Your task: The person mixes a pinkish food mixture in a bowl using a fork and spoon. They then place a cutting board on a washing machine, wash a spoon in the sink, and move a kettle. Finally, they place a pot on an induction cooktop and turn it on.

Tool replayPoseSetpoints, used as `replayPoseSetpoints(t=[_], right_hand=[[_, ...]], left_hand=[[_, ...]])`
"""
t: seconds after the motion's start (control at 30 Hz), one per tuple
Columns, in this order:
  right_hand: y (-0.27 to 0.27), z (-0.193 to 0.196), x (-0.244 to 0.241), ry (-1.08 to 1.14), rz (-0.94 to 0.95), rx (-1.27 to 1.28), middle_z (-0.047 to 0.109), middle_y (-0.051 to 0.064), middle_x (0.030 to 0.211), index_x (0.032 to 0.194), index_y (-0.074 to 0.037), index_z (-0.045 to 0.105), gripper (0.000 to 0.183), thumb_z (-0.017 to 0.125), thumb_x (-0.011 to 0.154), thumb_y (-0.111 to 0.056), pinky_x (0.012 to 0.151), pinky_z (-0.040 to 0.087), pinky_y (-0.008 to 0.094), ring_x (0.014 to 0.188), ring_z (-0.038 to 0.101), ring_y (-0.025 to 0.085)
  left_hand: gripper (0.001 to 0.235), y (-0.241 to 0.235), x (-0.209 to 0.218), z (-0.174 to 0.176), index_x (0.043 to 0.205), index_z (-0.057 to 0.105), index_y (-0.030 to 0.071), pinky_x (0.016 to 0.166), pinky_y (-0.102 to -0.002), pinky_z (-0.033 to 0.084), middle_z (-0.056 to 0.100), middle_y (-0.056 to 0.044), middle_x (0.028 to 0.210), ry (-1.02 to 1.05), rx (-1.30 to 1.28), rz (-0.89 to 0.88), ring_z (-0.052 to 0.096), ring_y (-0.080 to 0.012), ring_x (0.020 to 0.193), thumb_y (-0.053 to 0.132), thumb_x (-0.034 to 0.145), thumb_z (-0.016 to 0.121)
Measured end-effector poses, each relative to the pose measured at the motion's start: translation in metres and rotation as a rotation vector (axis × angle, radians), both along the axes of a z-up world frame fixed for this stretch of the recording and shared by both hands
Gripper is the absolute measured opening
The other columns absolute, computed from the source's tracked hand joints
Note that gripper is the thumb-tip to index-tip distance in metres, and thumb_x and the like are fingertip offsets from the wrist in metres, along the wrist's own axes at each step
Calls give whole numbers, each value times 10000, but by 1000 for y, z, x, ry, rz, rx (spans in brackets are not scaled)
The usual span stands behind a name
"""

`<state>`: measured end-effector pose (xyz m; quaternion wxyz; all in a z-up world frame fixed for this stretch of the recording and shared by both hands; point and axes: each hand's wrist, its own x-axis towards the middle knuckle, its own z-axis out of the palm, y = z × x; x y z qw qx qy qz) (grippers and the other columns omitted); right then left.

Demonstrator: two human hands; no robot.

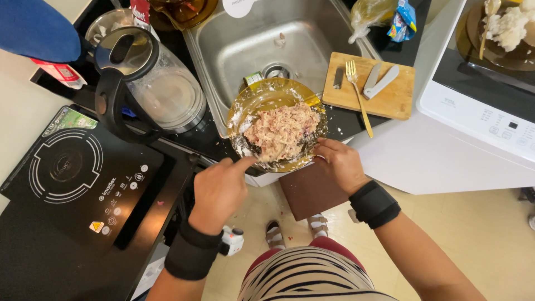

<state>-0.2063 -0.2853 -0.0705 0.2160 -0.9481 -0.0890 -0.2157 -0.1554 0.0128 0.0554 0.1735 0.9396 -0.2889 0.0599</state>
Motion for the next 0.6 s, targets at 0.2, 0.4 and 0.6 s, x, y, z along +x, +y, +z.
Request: replayPoseSetpoints(t=[0.2,0.4,0.6], right_hand=[[4,14,-1,33,-12,-25,749,98,1136,982,-98,765,191,801,798,-134,848,584,383,1002,721,284],[2,5,-1,20,-7,-20,740,90,1124,989,-106,762,202,797,792,-136,853,586,380,1032,729,277],[10,29,1,115,18,-59,707,93,1122,962,-88,740,200,785,768,-103,836,551,390,1019,675,293]], left_hand=[[366,-11,1,-31,1042,786,241,597,-448,529,651,-107,713,-1,28,-129,679,-322,681,63,766,626],[380,-1,7,3,1061,801,230,572,-448,520,648,-91,713,-49,-79,-136,667,-319,671,44,785,617],[274,0,33,-27,1032,728,152,616,-477,530,695,-97,851,-78,-123,-67,685,-366,746,30,834,584]])
